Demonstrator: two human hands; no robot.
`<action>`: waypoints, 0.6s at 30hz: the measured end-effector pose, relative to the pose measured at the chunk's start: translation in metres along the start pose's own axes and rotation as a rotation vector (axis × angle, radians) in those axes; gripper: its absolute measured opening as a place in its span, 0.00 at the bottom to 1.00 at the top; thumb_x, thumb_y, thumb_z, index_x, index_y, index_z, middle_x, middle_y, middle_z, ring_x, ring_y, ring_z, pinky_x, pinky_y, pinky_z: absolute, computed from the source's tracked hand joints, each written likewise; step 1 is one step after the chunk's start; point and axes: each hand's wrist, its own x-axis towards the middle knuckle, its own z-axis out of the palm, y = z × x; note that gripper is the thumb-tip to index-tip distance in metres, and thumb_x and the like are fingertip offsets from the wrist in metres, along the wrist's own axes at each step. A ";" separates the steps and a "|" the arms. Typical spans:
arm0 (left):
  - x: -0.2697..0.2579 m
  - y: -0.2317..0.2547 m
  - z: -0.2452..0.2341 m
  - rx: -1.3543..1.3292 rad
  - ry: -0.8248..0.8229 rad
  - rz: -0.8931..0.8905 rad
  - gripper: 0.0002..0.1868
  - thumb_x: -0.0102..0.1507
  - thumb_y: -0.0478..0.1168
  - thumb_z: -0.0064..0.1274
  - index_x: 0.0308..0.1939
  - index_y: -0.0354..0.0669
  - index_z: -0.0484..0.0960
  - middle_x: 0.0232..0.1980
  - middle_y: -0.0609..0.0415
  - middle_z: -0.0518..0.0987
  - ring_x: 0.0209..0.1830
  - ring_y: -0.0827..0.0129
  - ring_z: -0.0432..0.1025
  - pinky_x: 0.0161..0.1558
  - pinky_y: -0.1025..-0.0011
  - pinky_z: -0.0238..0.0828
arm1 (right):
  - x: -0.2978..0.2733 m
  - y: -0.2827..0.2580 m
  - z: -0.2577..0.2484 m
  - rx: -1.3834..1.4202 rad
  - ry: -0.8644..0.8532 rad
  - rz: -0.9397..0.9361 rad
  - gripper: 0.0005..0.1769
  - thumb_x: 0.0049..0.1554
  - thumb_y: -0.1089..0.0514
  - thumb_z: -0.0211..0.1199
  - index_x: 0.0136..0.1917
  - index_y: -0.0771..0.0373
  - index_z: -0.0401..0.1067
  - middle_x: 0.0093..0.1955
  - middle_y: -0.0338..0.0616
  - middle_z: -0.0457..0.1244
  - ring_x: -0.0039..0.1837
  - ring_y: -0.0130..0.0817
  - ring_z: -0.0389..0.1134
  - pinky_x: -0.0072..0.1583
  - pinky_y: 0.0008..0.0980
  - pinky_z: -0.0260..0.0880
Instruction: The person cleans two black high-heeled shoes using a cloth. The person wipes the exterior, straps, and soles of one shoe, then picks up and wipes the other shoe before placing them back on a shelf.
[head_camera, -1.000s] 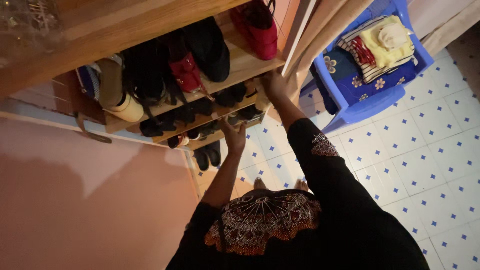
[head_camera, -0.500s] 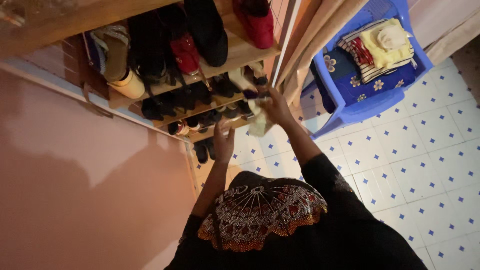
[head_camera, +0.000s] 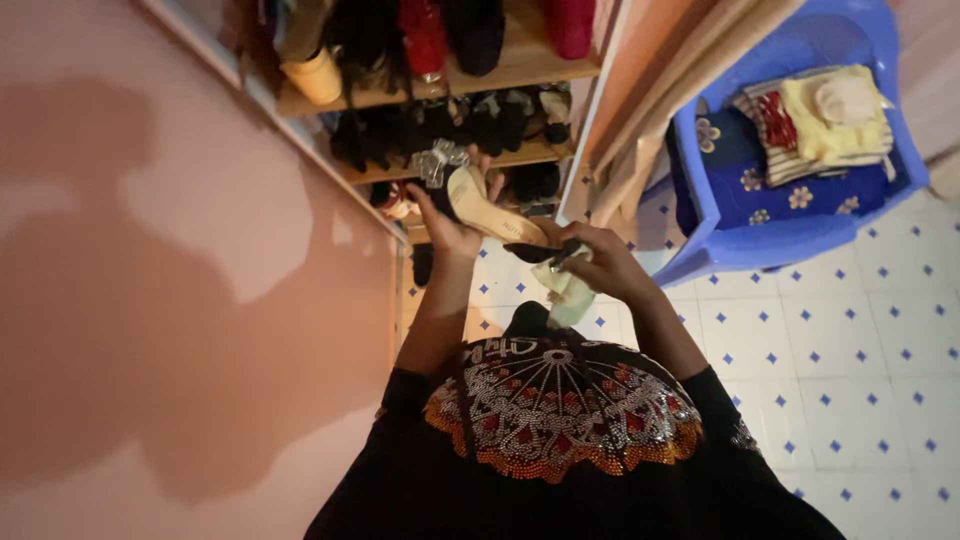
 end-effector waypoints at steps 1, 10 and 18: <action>-0.007 -0.003 0.015 -0.067 -0.009 0.011 0.50 0.58 0.77 0.40 0.69 0.42 0.68 0.67 0.49 0.75 0.66 0.56 0.71 0.61 0.51 0.72 | -0.005 -0.004 -0.004 0.003 -0.020 -0.015 0.17 0.53 0.65 0.69 0.56 0.63 0.71 0.49 0.46 0.70 0.52 0.34 0.75 0.54 0.35 0.76; -0.113 -0.053 0.093 0.021 -0.114 0.371 0.37 0.70 0.70 0.42 0.71 0.47 0.70 0.65 0.48 0.76 0.66 0.46 0.71 0.63 0.45 0.70 | -0.107 -0.038 -0.086 0.255 0.008 0.015 0.28 0.56 0.69 0.62 0.70 0.58 0.70 0.52 0.41 0.66 0.54 0.32 0.68 0.53 0.28 0.71; -0.238 -0.119 0.149 0.212 -0.213 0.587 0.40 0.72 0.67 0.43 0.75 0.38 0.67 0.70 0.42 0.73 0.72 0.46 0.68 0.78 0.44 0.59 | -0.174 -0.154 -0.099 0.498 0.304 -0.116 0.32 0.51 0.74 0.59 0.67 0.57 0.59 0.61 0.36 0.59 0.65 0.29 0.69 0.63 0.26 0.74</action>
